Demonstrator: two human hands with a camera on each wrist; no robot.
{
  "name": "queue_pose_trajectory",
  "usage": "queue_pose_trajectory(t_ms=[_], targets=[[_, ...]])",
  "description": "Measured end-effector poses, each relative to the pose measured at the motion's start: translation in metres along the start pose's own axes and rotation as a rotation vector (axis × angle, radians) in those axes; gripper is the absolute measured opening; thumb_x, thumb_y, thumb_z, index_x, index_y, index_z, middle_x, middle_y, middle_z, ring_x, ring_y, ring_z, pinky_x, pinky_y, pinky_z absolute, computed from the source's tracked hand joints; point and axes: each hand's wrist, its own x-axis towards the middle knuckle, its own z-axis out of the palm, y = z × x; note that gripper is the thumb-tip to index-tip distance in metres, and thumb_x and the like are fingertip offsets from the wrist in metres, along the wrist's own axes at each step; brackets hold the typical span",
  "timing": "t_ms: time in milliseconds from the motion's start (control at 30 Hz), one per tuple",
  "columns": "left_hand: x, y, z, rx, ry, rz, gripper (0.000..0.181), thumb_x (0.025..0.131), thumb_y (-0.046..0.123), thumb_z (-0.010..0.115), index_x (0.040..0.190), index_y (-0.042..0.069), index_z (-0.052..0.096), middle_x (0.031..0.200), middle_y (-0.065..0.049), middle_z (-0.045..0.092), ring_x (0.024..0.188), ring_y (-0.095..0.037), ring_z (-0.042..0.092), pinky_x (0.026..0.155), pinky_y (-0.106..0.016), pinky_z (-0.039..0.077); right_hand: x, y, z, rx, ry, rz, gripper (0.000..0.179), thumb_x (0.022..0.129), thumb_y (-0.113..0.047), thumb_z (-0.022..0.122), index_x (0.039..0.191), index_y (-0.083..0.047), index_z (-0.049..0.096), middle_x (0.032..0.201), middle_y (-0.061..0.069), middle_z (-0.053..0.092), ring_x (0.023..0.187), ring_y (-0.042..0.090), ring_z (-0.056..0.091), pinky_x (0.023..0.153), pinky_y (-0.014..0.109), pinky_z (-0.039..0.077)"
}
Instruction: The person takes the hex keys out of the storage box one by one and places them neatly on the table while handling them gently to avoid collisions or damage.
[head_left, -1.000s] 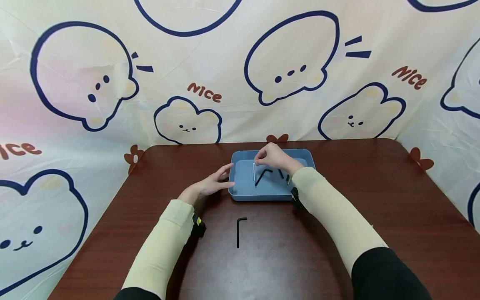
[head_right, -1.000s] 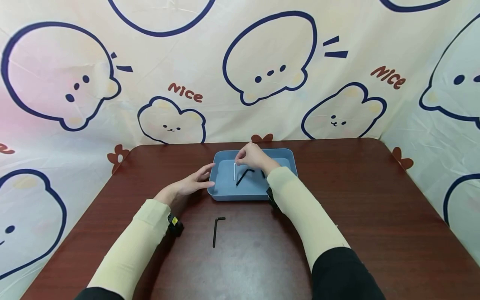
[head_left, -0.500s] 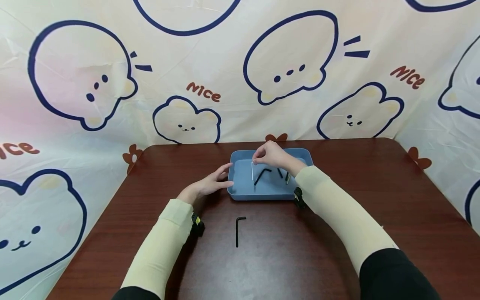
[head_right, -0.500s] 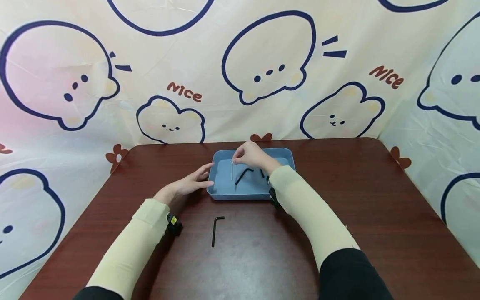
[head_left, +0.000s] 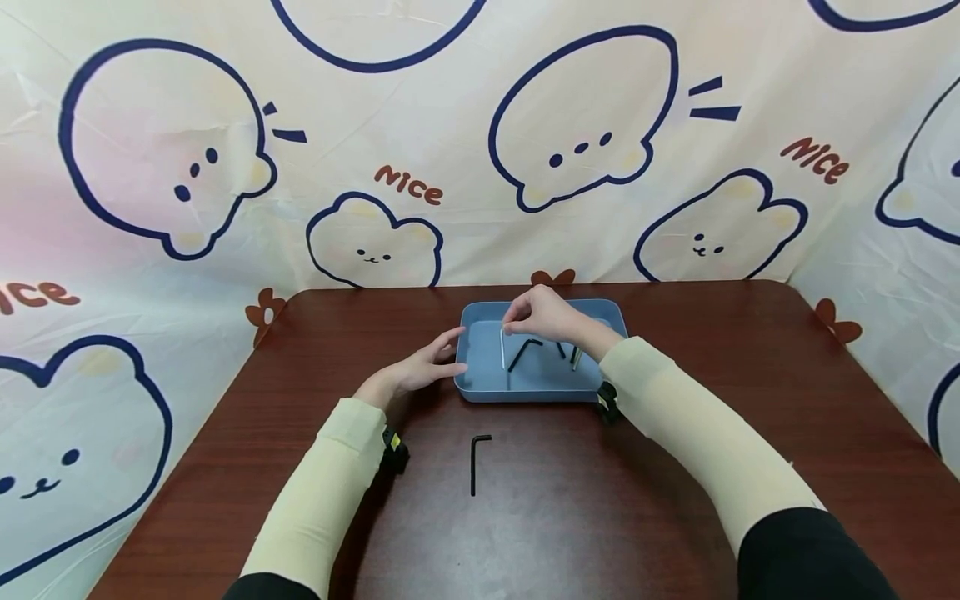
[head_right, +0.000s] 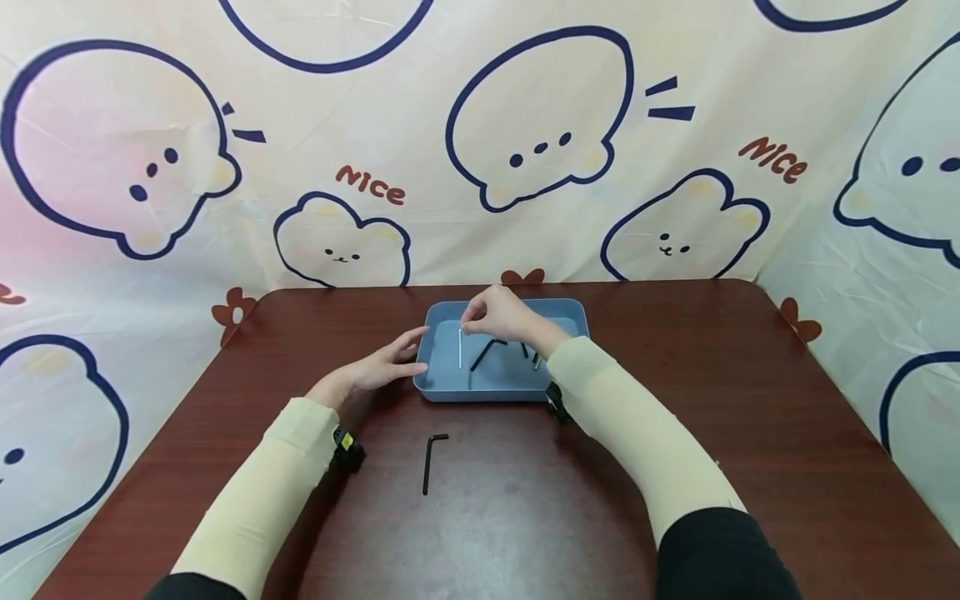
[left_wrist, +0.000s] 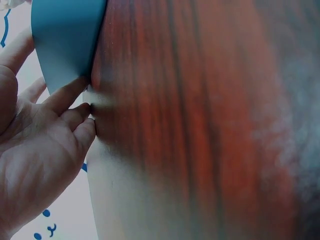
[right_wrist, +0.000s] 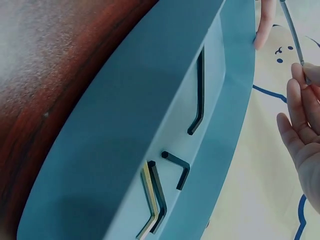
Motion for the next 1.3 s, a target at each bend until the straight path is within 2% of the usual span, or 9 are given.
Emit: queue_pose_trajectory(t_ms=[167,433,600,767,900,1167,1300], targets=[[0.000,-0.001,0.000,0.009,0.003,0.004,0.073,0.099,0.024,0.058,0.157,0.022,0.012,0.158,-0.021,0.017,0.145,-0.035,0.015,0.110,-0.062,0.013,-0.006,-0.001,0.001,0.008,-0.003,-0.017,0.005,0.088,-0.012,0.073,0.089,-0.009,0.077,0.086,0.000,0.071,0.081,0.016,0.064,0.076,0.031,0.053],[-0.003,0.001,0.000,-0.006,-0.002,0.010,0.073,0.100,0.022,0.057,0.157,0.019,0.011,0.158,-0.022,0.017,0.145,-0.036,0.013,0.110,-0.062,0.012,-0.015,-0.004,0.002,0.028,-0.008,-0.069,0.009,0.089,-0.011,0.072,0.091,-0.003,0.076,0.084,-0.001,0.071,0.078,0.016,0.064,0.074,0.031,0.053],[-0.005,0.002,0.000,-0.017,-0.006,0.004,0.074,0.099,0.022,0.057,0.157,0.020,0.010,0.158,-0.022,0.014,0.146,-0.036,0.011,0.110,-0.062,0.010,-0.019,-0.008,0.002,0.041,-0.013,-0.054,0.007,0.089,-0.011,0.072,0.091,-0.005,0.076,0.084,-0.001,0.071,0.080,0.017,0.064,0.076,0.032,0.053],[-0.003,-0.002,0.000,-0.017,-0.002,0.012,0.073,0.100,0.022,0.056,0.157,0.022,0.010,0.158,-0.022,0.015,0.145,-0.036,0.012,0.110,-0.062,0.010,-0.023,-0.011,0.004,0.078,-0.033,-0.035,0.008,0.089,-0.011,0.072,0.092,-0.006,0.077,0.084,-0.001,0.071,0.083,0.024,0.065,0.078,0.034,0.052],[-0.003,-0.001,0.000,-0.014,-0.003,0.016,0.072,0.100,0.022,0.056,0.157,0.022,0.011,0.158,-0.021,0.015,0.145,-0.036,0.013,0.110,-0.062,0.011,-0.029,-0.011,0.006,0.096,-0.045,-0.050,0.006,0.088,-0.010,0.072,0.090,-0.006,0.076,0.084,0.001,0.072,0.084,0.028,0.066,0.077,0.033,0.053],[-0.002,0.001,0.000,-0.009,-0.003,0.006,0.073,0.100,0.022,0.057,0.157,0.021,0.012,0.159,-0.020,0.015,0.145,-0.035,0.013,0.110,-0.061,0.012,-0.040,-0.010,0.011,0.108,-0.063,-0.090,0.007,0.088,-0.010,0.072,0.091,-0.005,0.076,0.084,0.002,0.071,0.078,0.017,0.064,0.073,0.031,0.053],[-0.001,0.001,0.000,-0.007,-0.001,0.004,0.073,0.099,0.022,0.058,0.157,0.021,0.012,0.159,-0.019,0.014,0.146,-0.034,0.012,0.111,-0.061,0.011,-0.045,-0.010,0.014,0.125,-0.084,-0.109,0.008,0.088,-0.009,0.072,0.092,-0.003,0.076,0.085,0.002,0.071,0.077,0.016,0.064,0.073,0.031,0.053]])
